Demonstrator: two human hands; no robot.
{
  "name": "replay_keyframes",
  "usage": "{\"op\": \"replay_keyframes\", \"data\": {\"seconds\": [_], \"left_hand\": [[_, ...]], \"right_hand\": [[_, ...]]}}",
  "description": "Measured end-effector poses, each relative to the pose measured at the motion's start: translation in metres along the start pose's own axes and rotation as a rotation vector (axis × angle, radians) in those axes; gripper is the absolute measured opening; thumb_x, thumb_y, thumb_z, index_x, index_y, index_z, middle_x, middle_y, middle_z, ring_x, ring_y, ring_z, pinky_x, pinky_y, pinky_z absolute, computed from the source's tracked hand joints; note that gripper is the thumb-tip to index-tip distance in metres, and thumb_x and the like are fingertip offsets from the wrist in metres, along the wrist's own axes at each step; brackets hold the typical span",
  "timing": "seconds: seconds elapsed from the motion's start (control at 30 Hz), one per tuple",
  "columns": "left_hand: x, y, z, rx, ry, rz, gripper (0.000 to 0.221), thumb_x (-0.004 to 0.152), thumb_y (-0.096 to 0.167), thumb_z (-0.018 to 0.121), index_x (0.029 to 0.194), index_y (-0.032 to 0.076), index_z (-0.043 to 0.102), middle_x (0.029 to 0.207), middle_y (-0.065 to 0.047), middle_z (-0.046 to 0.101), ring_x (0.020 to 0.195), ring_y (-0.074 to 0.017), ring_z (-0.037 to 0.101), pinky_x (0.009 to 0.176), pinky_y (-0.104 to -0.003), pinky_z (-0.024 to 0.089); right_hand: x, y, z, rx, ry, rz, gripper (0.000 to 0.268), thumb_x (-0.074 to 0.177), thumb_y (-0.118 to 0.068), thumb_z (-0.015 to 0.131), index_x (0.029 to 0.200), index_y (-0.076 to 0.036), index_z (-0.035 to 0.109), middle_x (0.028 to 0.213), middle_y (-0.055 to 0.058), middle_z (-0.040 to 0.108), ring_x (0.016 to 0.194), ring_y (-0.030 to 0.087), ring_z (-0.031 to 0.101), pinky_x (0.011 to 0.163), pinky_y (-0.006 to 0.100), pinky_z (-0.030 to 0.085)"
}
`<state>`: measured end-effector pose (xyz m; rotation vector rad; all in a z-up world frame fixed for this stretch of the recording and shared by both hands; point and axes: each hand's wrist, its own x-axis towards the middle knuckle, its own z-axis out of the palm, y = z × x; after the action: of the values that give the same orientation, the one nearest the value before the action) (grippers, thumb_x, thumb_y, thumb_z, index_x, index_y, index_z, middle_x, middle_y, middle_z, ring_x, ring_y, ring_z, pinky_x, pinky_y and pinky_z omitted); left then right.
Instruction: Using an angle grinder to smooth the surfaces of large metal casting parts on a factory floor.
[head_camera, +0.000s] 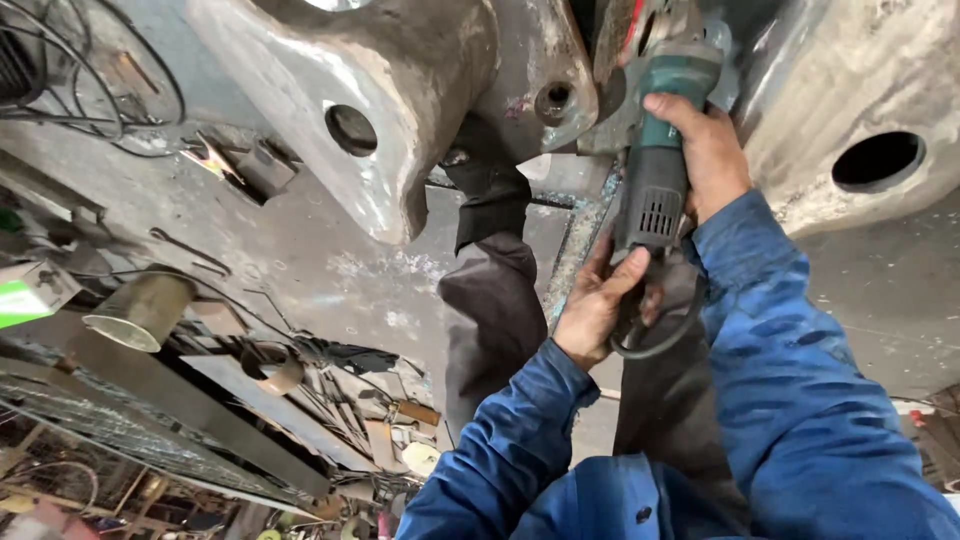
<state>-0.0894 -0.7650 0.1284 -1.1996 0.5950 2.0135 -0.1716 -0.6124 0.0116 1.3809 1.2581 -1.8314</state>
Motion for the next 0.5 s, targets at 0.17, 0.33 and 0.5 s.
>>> {"op": "replay_keyframes", "data": {"seconds": [0.17, 0.33, 0.5], "left_hand": [[0.005, -0.003, -0.005, -0.097, 0.069, -0.124, 0.049, 0.102, 0.010, 0.063, 0.147, 0.020, 0.045, 0.091, -0.002, 0.058, 0.057, -0.0086, 0.045, 0.044, -0.021, 0.033], [0.012, 0.001, 0.018, 0.083, 0.200, -0.041, 0.038, 0.105, 0.027, 0.062, 0.138, 0.010, 0.055, 0.104, -0.005, 0.066, 0.069, -0.0097, 0.060, 0.055, -0.022, 0.049], [0.022, 0.005, 0.016, 0.107, 0.178, -0.034, 0.064, 0.107, 0.023, 0.056, 0.167, 0.023, 0.032, 0.117, -0.007, 0.068, 0.076, -0.0131, 0.067, 0.063, -0.025, 0.055]], "right_hand": [[0.010, -0.002, 0.011, -0.135, 0.041, 0.088, 0.048, 0.084, -0.030, 0.076, 0.123, -0.007, 0.056, 0.099, 0.005, 0.065, 0.069, 0.014, 0.064, 0.062, 0.029, 0.059], [0.037, -0.024, 0.034, -0.318, 0.002, 0.178, 0.063, 0.086, -0.023, 0.074, 0.139, -0.012, 0.042, 0.119, 0.008, 0.061, 0.092, 0.019, 0.067, 0.083, 0.039, 0.063], [0.104, 0.000, 0.032, -0.443, -0.008, 0.165, 0.056, 0.082, -0.026, 0.078, 0.122, 0.004, 0.054, 0.096, 0.011, 0.064, 0.063, 0.020, 0.064, 0.052, 0.033, 0.060]]}}
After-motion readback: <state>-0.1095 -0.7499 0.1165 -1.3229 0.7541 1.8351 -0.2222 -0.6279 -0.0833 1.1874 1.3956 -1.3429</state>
